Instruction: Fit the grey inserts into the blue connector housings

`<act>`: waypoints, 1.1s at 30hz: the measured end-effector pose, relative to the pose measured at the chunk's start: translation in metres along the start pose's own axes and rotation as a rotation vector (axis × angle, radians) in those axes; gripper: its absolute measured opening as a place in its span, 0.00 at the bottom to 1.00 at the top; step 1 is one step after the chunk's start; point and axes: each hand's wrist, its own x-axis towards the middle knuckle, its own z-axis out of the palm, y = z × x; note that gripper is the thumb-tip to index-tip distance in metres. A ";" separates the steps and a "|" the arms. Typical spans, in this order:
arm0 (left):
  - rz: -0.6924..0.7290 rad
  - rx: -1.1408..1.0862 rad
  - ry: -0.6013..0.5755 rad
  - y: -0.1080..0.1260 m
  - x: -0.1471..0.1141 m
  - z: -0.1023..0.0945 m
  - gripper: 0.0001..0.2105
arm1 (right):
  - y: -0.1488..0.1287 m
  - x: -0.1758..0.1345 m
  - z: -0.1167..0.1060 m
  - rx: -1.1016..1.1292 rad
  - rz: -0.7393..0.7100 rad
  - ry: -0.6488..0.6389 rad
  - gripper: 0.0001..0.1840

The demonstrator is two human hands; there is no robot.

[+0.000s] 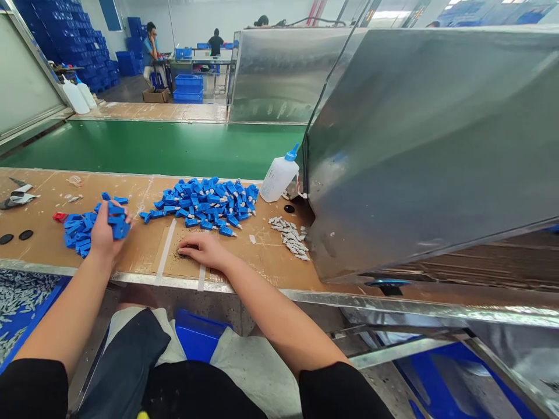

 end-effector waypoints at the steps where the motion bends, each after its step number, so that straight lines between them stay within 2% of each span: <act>1: -0.104 -0.220 0.015 0.003 0.006 0.005 0.19 | 0.000 0.000 0.000 0.016 0.028 0.007 0.13; 4: -0.302 -0.619 0.064 0.009 0.023 0.020 0.21 | 0.002 -0.001 -0.002 0.091 0.170 0.116 0.14; 6: -0.371 -0.718 0.077 0.008 0.030 0.031 0.20 | 0.004 -0.001 -0.004 0.190 0.247 0.234 0.15; 8: -0.417 -0.730 0.016 0.003 0.034 0.043 0.17 | 0.006 0.001 -0.007 0.324 0.280 0.337 0.16; 12: -0.369 -0.596 -0.210 -0.010 0.039 0.067 0.13 | 0.005 0.005 -0.014 0.579 0.322 0.462 0.16; 17: -0.286 -0.391 -0.393 -0.022 0.034 0.080 0.19 | -0.002 0.008 -0.017 0.682 0.318 0.481 0.17; 20: -0.233 -0.281 -0.398 -0.028 0.028 0.083 0.25 | -0.002 0.009 -0.017 0.701 0.288 0.510 0.18; 23: -0.119 -0.146 -0.370 -0.033 0.026 0.084 0.28 | -0.001 0.009 -0.018 0.698 0.250 0.532 0.18; 26: -0.043 -0.025 -0.401 -0.036 0.025 0.084 0.26 | -0.001 0.009 -0.019 0.683 0.213 0.571 0.17; 33: -0.043 0.306 -0.556 -0.037 0.013 0.090 0.15 | -0.005 0.009 -0.021 0.653 0.199 0.684 0.17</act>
